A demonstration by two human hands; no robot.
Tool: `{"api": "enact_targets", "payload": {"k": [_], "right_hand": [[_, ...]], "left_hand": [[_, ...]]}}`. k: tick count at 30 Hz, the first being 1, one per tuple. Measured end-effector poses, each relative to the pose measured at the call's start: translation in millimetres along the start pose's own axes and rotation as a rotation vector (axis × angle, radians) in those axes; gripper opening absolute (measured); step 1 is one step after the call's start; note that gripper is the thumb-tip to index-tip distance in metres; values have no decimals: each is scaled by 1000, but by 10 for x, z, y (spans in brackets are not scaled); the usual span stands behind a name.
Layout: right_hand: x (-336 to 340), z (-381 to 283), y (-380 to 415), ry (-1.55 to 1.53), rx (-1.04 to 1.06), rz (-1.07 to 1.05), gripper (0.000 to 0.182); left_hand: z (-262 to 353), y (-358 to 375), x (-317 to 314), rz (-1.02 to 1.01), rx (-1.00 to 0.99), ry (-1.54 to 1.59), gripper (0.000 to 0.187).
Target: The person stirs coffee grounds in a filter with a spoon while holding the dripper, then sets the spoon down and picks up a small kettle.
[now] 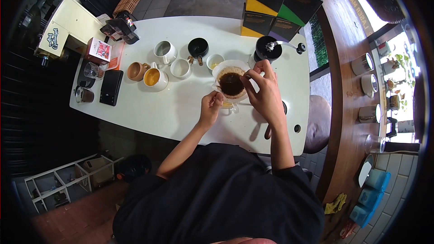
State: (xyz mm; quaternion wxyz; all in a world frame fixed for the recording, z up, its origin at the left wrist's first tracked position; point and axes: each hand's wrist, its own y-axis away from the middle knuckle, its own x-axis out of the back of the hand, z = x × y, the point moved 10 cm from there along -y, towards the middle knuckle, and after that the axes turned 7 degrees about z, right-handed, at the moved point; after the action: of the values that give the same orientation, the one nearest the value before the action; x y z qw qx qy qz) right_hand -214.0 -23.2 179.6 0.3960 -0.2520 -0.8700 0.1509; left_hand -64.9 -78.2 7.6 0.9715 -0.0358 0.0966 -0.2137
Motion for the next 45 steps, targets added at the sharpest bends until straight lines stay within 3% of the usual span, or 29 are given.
{"api": "enact_targets", "payload": {"k": [45], "right_hand": [[41, 50, 0, -35, -33, 32, 14]], "left_hand": [[45, -3, -18, -9, -19, -1, 44]]}}
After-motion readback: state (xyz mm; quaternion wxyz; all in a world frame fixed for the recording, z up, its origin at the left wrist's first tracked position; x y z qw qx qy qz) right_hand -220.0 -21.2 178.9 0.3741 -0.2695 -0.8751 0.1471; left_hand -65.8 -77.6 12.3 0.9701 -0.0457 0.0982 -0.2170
